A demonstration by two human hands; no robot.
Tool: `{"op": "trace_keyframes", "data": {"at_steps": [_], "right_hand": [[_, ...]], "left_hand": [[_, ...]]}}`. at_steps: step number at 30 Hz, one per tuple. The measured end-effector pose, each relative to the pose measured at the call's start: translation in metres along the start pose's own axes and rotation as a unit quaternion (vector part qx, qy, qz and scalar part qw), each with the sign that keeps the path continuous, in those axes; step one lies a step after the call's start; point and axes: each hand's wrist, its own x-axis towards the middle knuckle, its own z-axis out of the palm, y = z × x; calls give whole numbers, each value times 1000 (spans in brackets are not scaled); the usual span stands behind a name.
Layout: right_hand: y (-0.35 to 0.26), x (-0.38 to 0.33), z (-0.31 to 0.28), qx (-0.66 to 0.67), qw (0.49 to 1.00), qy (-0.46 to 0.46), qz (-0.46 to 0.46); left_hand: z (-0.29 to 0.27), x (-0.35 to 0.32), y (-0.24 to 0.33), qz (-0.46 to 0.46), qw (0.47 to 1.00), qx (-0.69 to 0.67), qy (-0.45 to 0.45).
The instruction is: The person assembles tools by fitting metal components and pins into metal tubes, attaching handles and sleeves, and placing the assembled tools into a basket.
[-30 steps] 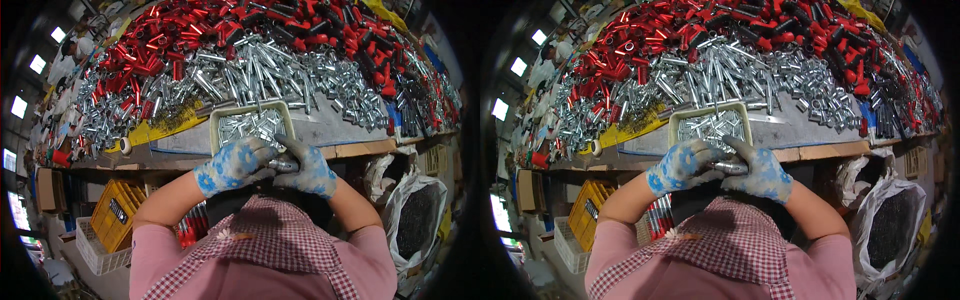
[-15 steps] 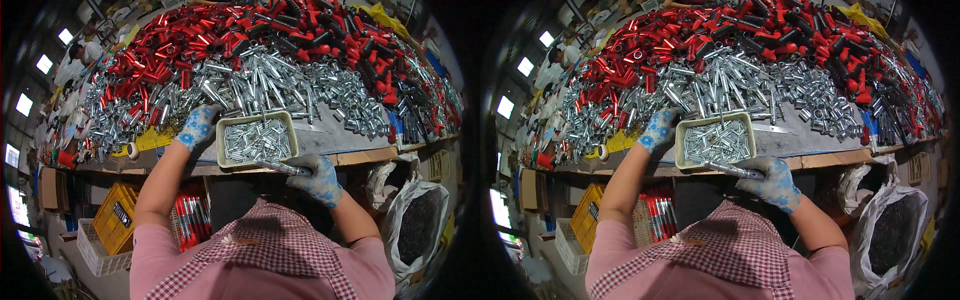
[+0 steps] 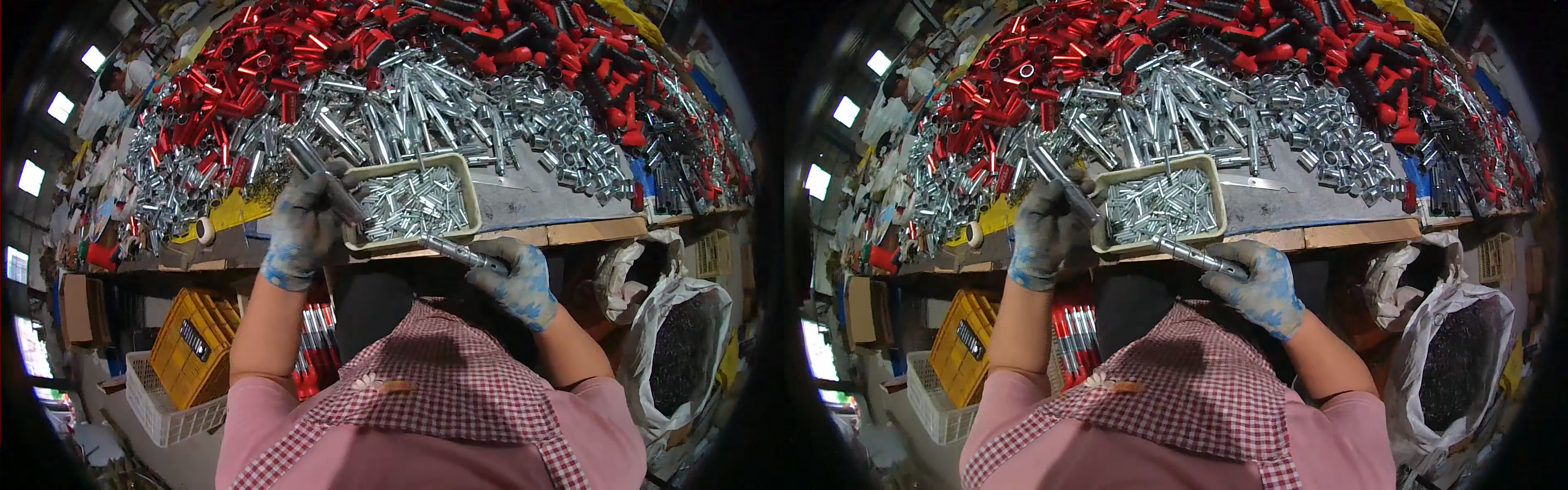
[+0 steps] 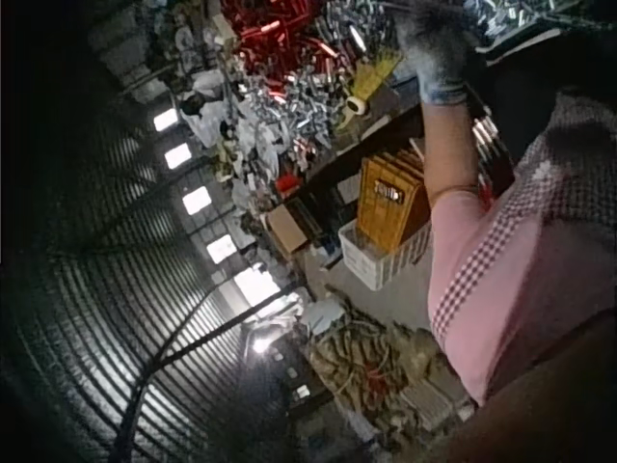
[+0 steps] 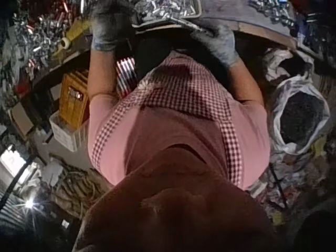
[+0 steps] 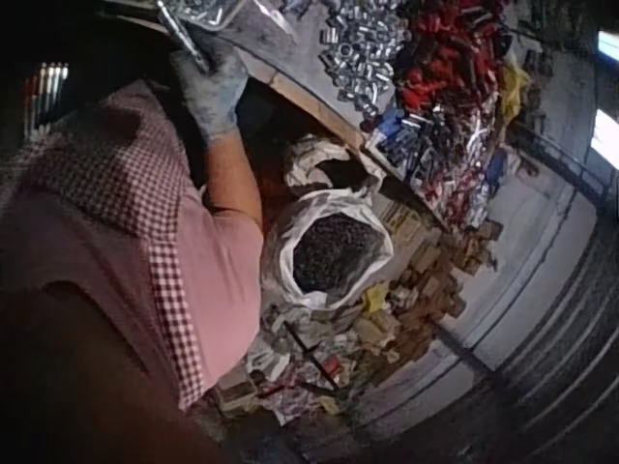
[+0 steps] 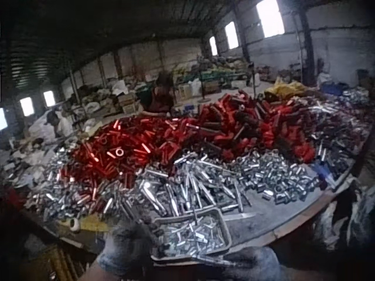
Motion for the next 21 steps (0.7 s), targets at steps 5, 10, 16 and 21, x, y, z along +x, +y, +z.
{"op": "trace_keyframes", "data": {"at_steps": [5, 10, 16, 21], "right_hand": [[0, -3, 4, -75, 997, 2, -35], [2, -5, 8, -93, 994, 17, -59], [2, -5, 7, -104, 983, 2, -152], [0, -6, 19, -130, 963, -46, -231]], "left_hand": [[16, -14, -10, 13, 999, -17, 37], [42, -38, -30, 5, 998, -48, 34], [5, -51, -36, -172, 973, 142, -58], [25, -60, -26, -238, 916, 287, -148]]}}
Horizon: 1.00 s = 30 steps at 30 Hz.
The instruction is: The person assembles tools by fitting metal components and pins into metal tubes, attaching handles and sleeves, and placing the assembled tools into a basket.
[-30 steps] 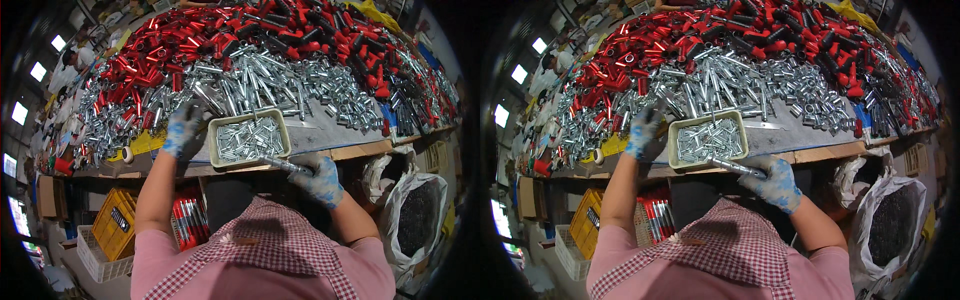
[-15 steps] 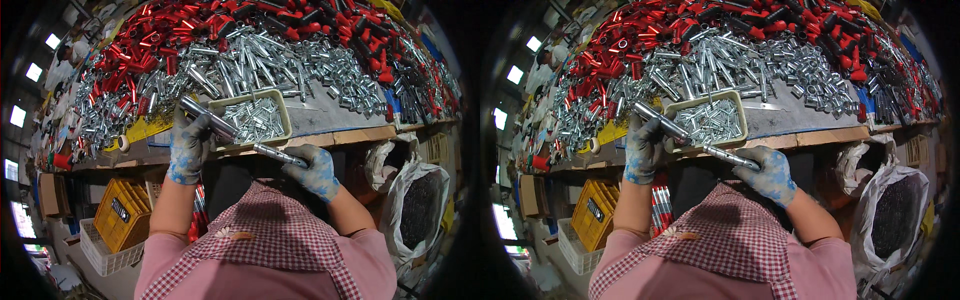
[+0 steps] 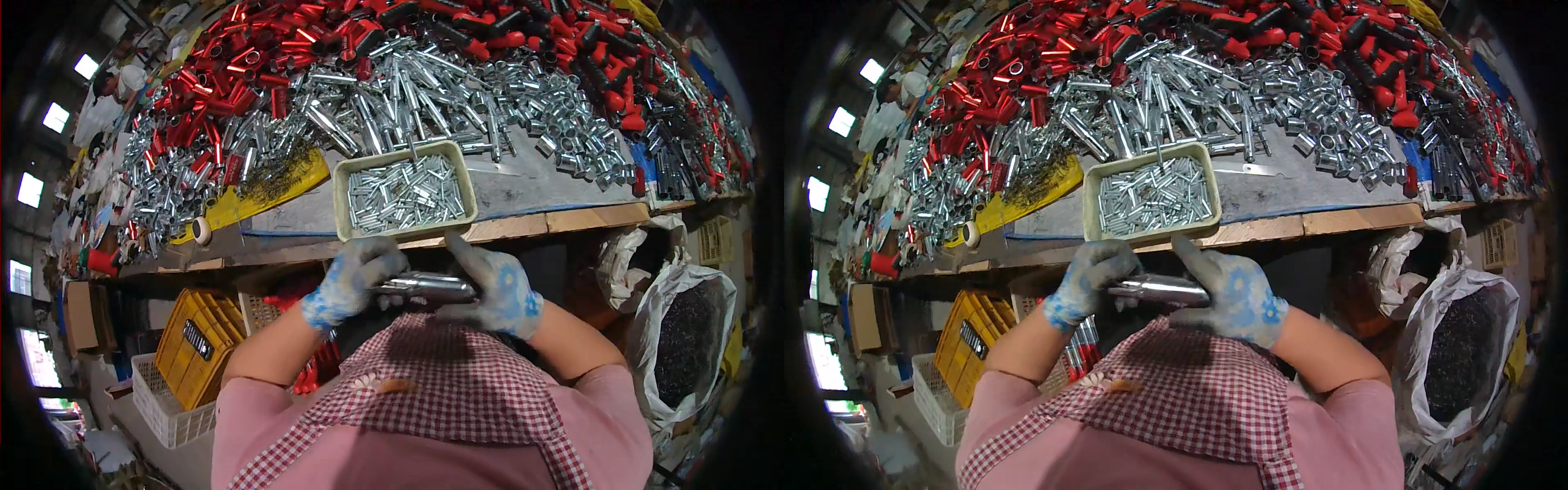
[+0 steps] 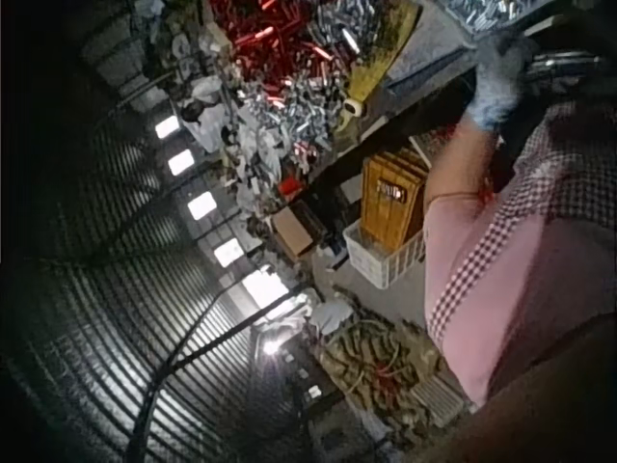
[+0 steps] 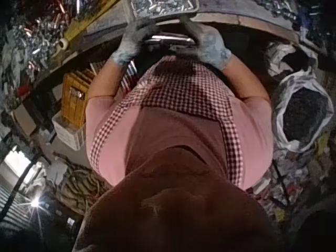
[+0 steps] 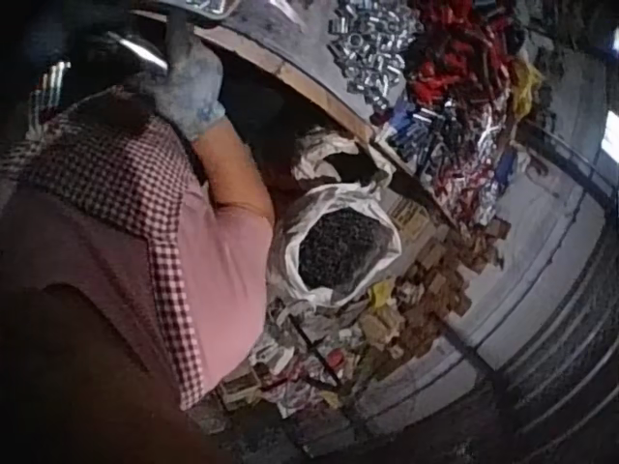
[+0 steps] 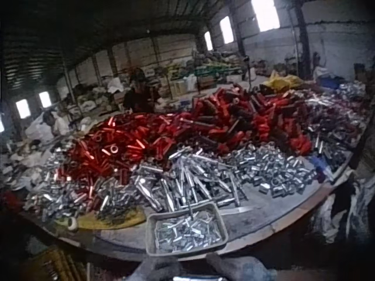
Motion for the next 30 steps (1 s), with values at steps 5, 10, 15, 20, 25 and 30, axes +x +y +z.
{"op": "trace_keyframes", "data": {"at_steps": [5, 10, 15, 20, 25, 30], "right_hand": [[9, 10, 6, 96, 983, -152, 48], [8, 7, 1, 32, 988, -100, 117], [5, 4, -10, 35, 984, -53, 169], [4, 4, -16, -22, 984, -53, 170], [3, 2, -15, -77, 990, -16, 115], [6, -2, -9, -42, 995, -19, 92]], "left_hand": [[10, 9, 1, -22, 998, 26, -47], [-11, 48, 42, 121, 828, 520, 174], [-41, 93, 12, 125, 745, 631, 177], [-59, 90, -3, 246, 758, 545, 261], [-14, 48, 17, 295, 867, 308, 259], [20, 8, 15, 164, 959, 207, 100]]}}
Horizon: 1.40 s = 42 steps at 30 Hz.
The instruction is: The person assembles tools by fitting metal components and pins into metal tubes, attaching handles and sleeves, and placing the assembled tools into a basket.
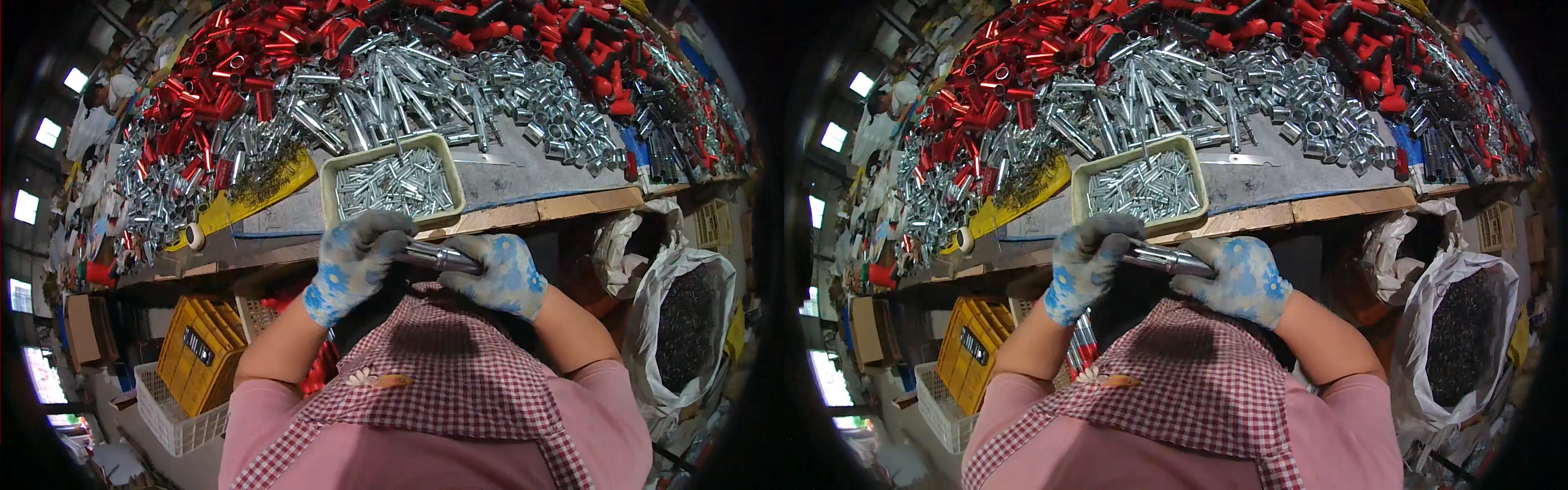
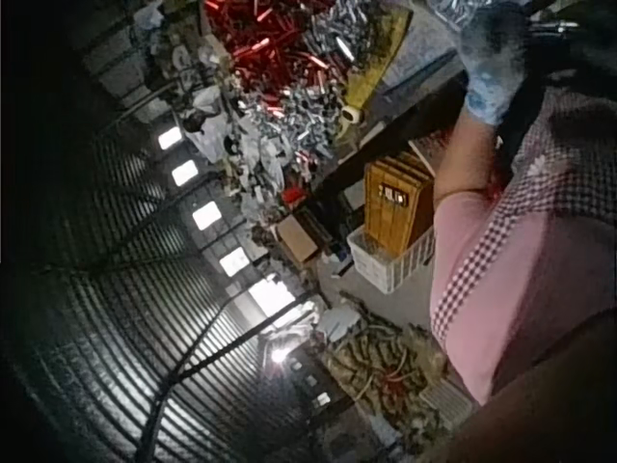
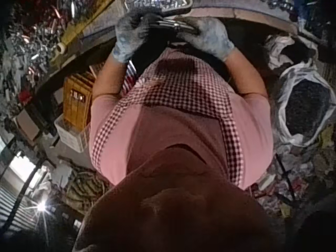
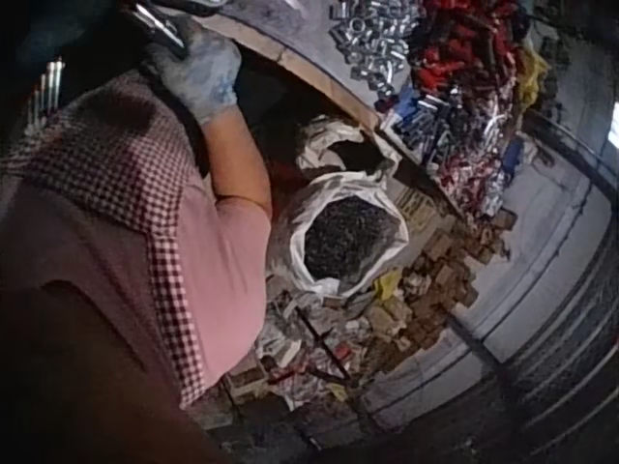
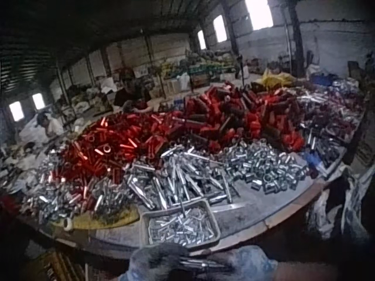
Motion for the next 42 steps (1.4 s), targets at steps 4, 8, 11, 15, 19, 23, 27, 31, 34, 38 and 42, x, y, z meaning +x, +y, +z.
{"op": "trace_keyframes", "data": {"at_steps": [4, 8, 11, 15, 19, 23, 27, 31, 34, 38, 42], "right_hand": [[-3, -1, 5, 55, 997, -26, -37], [-12, -6, 2, -46, 997, -13, -65], [-13, -8, 6, -96, 992, 9, -84], [-9, -12, 10, -93, 991, 27, -94], [-10, -10, 7, -82, 993, -1, -90], [-15, -10, 6, -72, 994, -2, -87], [-14, -8, 7, -59, 994, 1, -89], [-15, -6, 8, -84, 992, 0, -90], [-14, -6, 10, -146, 984, 9, -106], [-15, -9, 8, -195, 971, -38, -130], [-19, -11, 10, -189, 962, -17, -197]], "left_hand": [[22, -4, -4, 78, 994, -67, -26], [29, -8, 3, 78, 996, 31, 26], [29, -4, -2, 50, 997, 51, 34], [25, -9, 6, 19, 1000, 2, -11], [15, -16, -2, 107, 993, -34, -48], [8, -13, -18, 245, 968, -27, -45], [5, -9, -26, 291, 955, -12, -52], [8, -11, -24, 340, 936, 84, -3], [13, -21, -17, 336, 908, 250, -8], [9, -20, -1, 174, 920, 287, -202], [-14, -4, 8, -100, 948, 84, -290]]}}
